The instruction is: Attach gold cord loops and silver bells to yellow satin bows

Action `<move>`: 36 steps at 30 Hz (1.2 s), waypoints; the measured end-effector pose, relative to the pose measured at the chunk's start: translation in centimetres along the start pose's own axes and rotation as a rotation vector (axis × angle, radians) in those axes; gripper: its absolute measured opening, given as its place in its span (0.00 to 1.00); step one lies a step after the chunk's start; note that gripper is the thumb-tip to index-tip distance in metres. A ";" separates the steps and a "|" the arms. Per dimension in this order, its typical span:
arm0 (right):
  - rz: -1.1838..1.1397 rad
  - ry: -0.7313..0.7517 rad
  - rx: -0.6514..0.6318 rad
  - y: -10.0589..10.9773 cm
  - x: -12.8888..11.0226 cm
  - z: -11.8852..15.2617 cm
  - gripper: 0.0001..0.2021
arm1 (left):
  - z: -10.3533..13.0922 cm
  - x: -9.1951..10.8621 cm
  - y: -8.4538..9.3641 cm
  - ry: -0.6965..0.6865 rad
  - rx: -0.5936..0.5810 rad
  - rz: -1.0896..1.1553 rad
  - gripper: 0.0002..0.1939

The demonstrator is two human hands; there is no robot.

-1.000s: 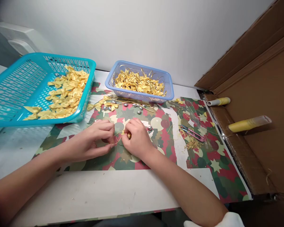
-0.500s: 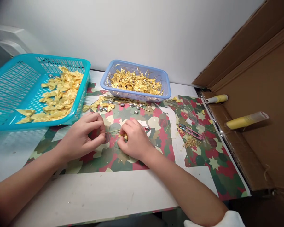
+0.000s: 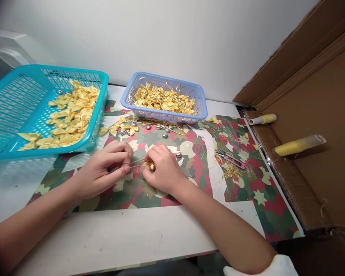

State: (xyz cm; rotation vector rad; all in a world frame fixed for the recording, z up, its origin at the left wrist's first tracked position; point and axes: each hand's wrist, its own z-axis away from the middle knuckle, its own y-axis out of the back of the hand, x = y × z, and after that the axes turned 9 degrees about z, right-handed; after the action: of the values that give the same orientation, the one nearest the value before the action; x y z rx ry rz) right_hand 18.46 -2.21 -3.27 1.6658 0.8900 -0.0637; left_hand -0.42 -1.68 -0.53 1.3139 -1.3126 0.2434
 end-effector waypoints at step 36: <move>0.578 0.185 -0.135 2.4 -0.9 0.6 0.06 | -0.2 -0.2 -1.4 0.128 -0.094 -0.254 0.07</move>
State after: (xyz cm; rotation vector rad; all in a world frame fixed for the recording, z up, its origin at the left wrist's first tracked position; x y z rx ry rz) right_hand 19.39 -3.27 -1.07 1.7593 0.5036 0.5407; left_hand 0.67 -1.89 -1.36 1.3476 -1.0263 0.0860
